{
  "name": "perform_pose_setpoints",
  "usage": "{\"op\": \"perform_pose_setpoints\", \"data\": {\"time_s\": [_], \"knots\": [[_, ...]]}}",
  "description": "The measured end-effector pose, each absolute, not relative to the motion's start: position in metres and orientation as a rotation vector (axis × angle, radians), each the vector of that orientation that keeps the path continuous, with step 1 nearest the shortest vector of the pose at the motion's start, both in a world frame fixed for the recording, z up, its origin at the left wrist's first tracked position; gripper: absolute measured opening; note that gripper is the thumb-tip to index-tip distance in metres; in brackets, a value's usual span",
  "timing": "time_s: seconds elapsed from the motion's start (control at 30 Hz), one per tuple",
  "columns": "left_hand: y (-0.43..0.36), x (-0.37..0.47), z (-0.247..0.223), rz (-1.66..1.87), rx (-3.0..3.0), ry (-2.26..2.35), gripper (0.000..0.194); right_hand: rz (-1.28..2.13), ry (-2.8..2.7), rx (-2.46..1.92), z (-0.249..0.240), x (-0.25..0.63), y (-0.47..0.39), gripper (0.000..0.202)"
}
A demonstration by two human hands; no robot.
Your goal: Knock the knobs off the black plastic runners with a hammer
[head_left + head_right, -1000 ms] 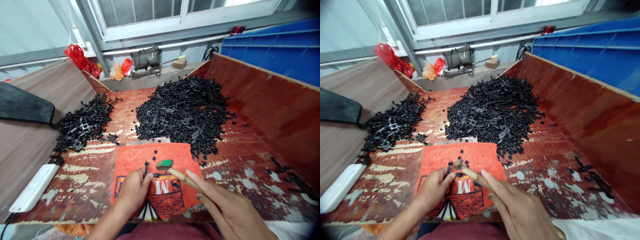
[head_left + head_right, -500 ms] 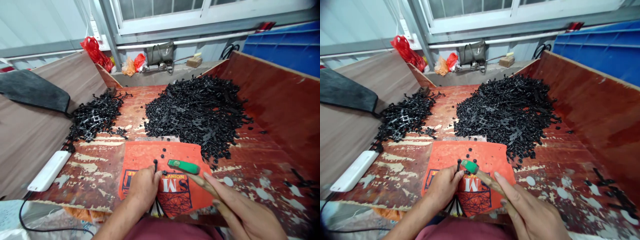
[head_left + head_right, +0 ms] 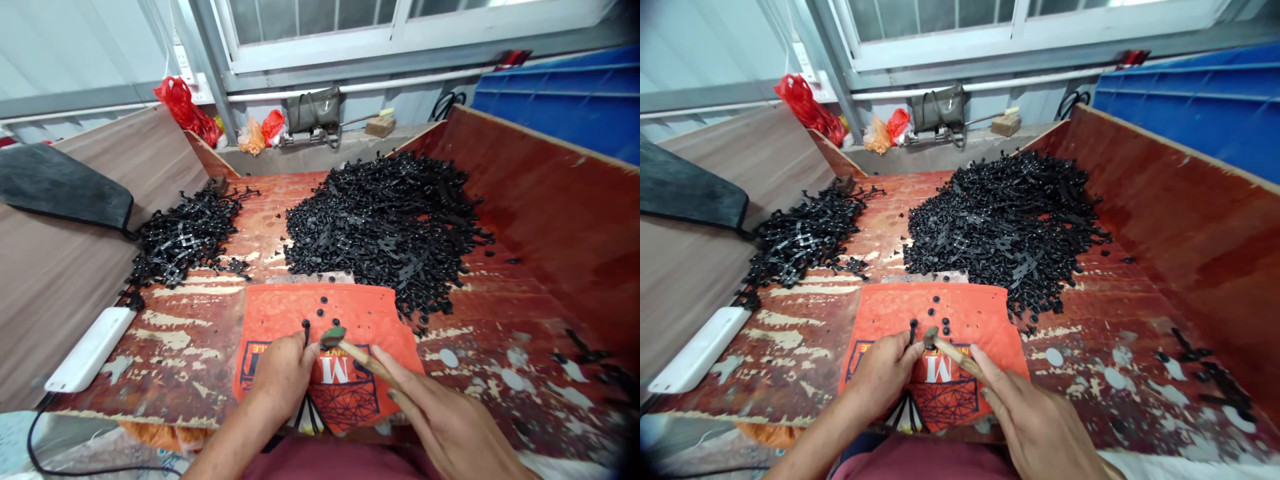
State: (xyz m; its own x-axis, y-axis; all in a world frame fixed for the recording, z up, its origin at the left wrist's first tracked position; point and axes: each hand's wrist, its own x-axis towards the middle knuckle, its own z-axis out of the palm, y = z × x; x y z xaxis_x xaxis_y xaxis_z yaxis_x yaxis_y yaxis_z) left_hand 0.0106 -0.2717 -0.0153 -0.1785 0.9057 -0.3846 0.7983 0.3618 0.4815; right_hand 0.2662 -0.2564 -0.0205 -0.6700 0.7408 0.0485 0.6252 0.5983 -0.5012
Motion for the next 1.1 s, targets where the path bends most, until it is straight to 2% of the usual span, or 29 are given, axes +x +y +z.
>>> {"op": "perform_pose_setpoints", "data": {"time_s": [0.2, 0.37, 0.47, 0.57, 0.73, 0.83, 0.9, 0.93, 1.03, 1.1], "knots": [[-0.273, 0.006, -0.022, 0.381, 1.406, 1.955, 0.027, 0.809, -2.495, -1.217, -0.024, 0.262, -0.256, 0.052], [-0.271, 0.004, -0.011, 0.987, 0.796, 1.488, 0.026, 0.968, -2.128, -1.391, -0.01, 0.258, -0.246, 0.043], [-0.262, 0.013, 0.007, 1.384, 0.29, 1.163, 0.014, 1.159, -1.896, -1.429, 0.003, 0.24, -0.237, 0.025], [-0.25, 0.026, 0.02, 1.542, -0.039, 0.945, 0.012, 1.419, -1.826, -1.299, 0.01, 0.211, -0.231, 0.021], [-0.242, 0.04, 0.02, 1.551, -0.17, 0.89, 0.027, 1.451, -1.913, -1.135, 0.01, 0.176, -0.229, 0.027], [-0.252, 0.037, 0.016, 1.467, -0.116, 0.908, 0.021, 1.483, -1.918, -1.176, 0.005, 0.174, -0.229, 0.017], [-0.264, 0.028, 0.013, 1.351, 0.057, 0.963, 0.013, 1.442, -1.937, -1.244, 0.003, 0.178, -0.228, 0.004], [-0.27, 0.022, 0.012, 1.265, 0.181, 1.013, 0.014, 1.418, -1.937, -1.264, 0.002, 0.18, -0.227, 0.006], [-0.286, -0.005, 0.013, 1.007, 0.653, 1.318, 0.035, 1.439, -1.86, -1.298, 0.002, 0.187, -0.225, 0.008], [-0.29, -0.024, 0.018, 0.966, 1.013, 1.694, 0.04, 1.513, -1.806, -1.315, 0.004, 0.19, -0.225, 0.009]]}}
